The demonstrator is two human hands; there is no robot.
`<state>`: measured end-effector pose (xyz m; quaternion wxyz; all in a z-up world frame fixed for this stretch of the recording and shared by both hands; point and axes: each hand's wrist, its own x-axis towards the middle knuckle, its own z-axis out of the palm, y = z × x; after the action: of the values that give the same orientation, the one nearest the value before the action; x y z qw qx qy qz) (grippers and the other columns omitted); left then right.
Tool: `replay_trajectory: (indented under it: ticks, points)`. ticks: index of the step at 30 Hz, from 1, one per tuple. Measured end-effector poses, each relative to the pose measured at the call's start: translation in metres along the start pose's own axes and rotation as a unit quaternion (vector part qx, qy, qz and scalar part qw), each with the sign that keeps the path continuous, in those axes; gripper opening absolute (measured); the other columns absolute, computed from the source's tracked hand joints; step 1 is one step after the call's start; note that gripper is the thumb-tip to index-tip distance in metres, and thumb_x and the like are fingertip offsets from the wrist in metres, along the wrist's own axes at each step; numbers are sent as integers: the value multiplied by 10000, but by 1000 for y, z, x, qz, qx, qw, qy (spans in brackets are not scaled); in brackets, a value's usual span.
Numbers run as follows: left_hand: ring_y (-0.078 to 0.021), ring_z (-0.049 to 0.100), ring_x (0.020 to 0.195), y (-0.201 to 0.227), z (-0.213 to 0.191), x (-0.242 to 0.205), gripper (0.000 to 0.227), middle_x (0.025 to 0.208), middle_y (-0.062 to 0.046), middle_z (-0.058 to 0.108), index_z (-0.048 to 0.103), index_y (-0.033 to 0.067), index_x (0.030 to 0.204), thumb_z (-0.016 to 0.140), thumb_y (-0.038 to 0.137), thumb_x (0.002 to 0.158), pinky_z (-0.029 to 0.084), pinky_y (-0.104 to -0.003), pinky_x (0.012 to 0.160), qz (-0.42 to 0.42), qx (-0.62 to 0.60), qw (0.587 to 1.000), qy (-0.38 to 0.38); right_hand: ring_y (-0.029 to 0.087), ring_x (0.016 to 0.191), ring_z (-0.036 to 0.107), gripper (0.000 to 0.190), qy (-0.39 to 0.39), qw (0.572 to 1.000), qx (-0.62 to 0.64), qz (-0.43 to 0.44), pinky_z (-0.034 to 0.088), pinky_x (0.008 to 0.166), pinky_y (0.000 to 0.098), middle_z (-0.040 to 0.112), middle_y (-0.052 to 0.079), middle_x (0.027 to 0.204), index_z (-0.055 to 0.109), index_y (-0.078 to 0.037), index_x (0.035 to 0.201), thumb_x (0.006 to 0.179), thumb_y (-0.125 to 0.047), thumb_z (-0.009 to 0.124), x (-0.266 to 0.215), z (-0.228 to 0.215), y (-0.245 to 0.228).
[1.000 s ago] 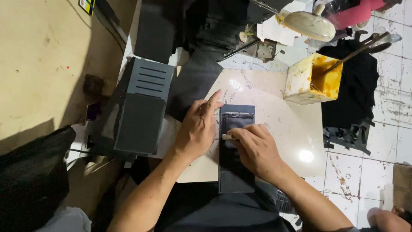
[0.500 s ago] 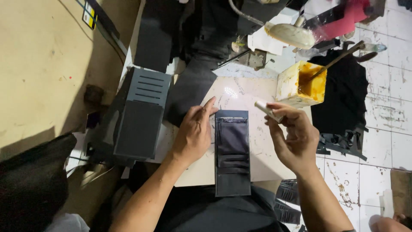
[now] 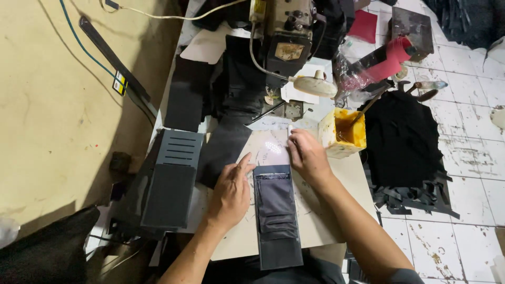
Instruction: The person places a slotted black board on the work table, brushes yellow glue from a container onto it, and folds a black fabric piece over the glued edge, pressing it down. They repeat this gluing and folding cycle on successive components and set finished pieces aside.
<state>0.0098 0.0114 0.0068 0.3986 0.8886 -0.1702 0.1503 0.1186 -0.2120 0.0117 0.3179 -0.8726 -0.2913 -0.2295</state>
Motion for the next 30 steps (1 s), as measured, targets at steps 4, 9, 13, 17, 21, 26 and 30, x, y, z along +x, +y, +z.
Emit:
replay_trajectory:
  ticks: [4, 9, 13, 17, 21, 26, 30]
  points:
    - [-327, 615, 1125, -2, 4, 0, 629, 1179, -169, 726, 383, -3, 1546, 444, -30, 920, 419, -425, 1050, -1, 5, 1000, 7, 355, 1030, 726, 102, 2, 1000, -23, -20, 587, 888, 407, 717, 183, 1071, 685, -23, 1020, 968, -109, 704, 1, 4, 7]
    - [-324, 622, 1106, -2, 6, -1, 629, 1164, -149, 732, 404, 6, 1533, 479, -31, 910, 457, -425, 1019, -11, -4, 1000, 20, 370, 1113, 685, 155, -2, 1000, -16, -6, 584, 917, 417, 632, 168, 1259, 684, -61, 1019, 914, -150, 755, 1, 9, 10]
    - [-303, 633, 1105, 4, 3, -2, 601, 1166, -123, 734, 444, 35, 1515, 521, 11, 919, 487, -406, 996, -5, 4, 999, 47, 439, 1122, 656, 193, 3, 1000, 12, -8, 575, 944, 465, 555, 229, 1311, 672, -52, 1061, 912, -138, 759, 4, -2, -5]
    - [-269, 686, 1032, 14, -13, -1, 547, 1176, -105, 734, 530, 31, 1457, 599, -8, 916, 553, -338, 869, 14, -33, 988, 147, 435, 1109, 660, 139, 12, 999, 29, 1, 568, 930, 460, 541, 220, 1293, 673, -59, 1065, 953, -135, 707, 4, -6, -10]
    - [-257, 727, 928, -2, -31, -3, 465, 1041, -68, 773, 598, 2, 1402, 654, 44, 943, 599, -334, 784, 10, 38, 976, 213, 391, 1086, 678, 92, 28, 1000, 12, 3, 561, 907, 443, 582, 174, 1242, 694, -90, 1053, 986, -147, 666, 1, 0, -1]
    - [-342, 592, 1251, -35, -57, -9, 433, 1292, -140, 685, 609, 30, 1401, 582, 234, 1020, 482, -427, 1022, 0, 232, 971, 52, 370, 1100, 670, 129, 54, 998, 17, 7, 548, 923, 421, 603, 159, 1199, 700, -93, 1108, 1022, -172, 644, 3, 1, 1]
    - [-312, 578, 1346, -54, -54, -14, 367, 1207, -143, 744, 751, 29, 1142, 552, 323, 1048, 335, -478, 1203, 40, 280, 959, 8, 369, 1039, 659, 158, 90, 994, 54, -6, 561, 857, 391, 617, 169, 1173, 703, -78, 1161, 1013, -115, 660, 11, -19, -25]
